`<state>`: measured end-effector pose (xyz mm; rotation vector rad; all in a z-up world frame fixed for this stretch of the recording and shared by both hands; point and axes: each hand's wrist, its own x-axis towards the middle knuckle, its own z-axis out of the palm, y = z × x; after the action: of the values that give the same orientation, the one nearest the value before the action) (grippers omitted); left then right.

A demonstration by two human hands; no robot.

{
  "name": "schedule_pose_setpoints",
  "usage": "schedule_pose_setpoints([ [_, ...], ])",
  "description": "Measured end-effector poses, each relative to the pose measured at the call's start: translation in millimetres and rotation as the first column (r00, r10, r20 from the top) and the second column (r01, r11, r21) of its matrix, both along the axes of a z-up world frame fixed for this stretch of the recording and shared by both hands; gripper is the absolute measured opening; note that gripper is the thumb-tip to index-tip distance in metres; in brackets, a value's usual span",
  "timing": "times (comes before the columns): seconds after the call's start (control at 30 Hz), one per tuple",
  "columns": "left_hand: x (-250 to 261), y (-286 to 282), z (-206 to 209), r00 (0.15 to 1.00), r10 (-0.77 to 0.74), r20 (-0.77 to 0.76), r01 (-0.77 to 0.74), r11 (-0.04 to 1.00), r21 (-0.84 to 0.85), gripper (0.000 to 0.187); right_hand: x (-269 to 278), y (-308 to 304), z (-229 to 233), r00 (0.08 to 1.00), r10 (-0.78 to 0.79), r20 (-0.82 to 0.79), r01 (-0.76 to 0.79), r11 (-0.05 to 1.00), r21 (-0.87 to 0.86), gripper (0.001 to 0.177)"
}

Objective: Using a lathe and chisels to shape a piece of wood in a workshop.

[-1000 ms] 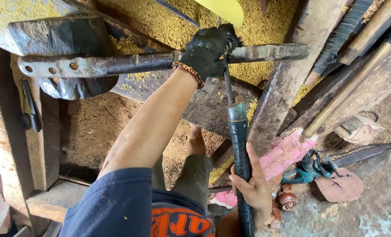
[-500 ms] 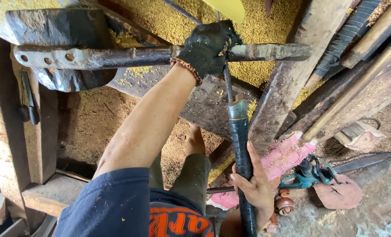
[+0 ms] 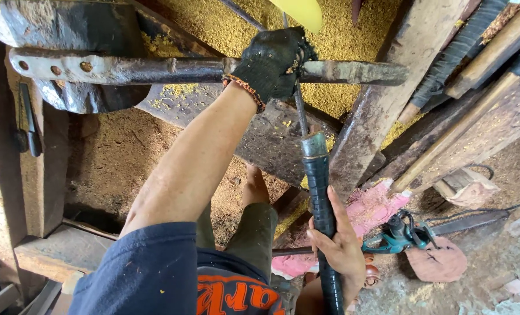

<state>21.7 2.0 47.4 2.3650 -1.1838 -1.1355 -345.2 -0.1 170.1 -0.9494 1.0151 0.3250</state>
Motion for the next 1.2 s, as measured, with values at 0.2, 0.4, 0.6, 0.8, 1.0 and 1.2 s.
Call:
schedule_pose_setpoints([
  [0.2, -3, 8, -17, 0.998, 0.068, -0.006, -0.068, 0.994, -0.085, 0.022, -1, -9, -4, 0.998, 0.027, 0.053, -0.028, 0.999, 0.015, 0.098],
  [0.4, -2, 6, -10, 0.999, 0.019, 0.043, -0.016, 0.997, -0.077, 0.034, -2, -17, -5, 0.998, 0.054, 0.024, -0.054, 0.998, 0.016, 0.097],
  [0.6, -14, 8, -95, 1.0, 0.01, -0.028, -0.004, 0.983, 0.184, 0.025, -3, -24, -5, 0.997, 0.073, 0.025, -0.073, 0.997, 0.013, 0.098],
  [0.8, -4, 2, -16, 0.999, -0.008, 0.052, 0.002, 0.994, 0.11, 0.035, -5, -33, -9, 0.992, 0.123, -0.002, -0.123, 0.992, -0.008, 0.098],
  [1.0, -7, 10, -32, 0.996, 0.081, 0.038, -0.081, 0.997, -0.016, 0.027, -12, -35, -16, 0.984, 0.168, 0.056, -0.167, 0.986, -0.029, 0.098],
  [1.2, 1, 8, -11, 0.993, 0.116, -0.033, -0.119, 0.989, -0.084, 0.034, 16, -4, 16, 0.999, 0.02, -0.032, -0.02, 1.0, 0.011, 0.101],
])
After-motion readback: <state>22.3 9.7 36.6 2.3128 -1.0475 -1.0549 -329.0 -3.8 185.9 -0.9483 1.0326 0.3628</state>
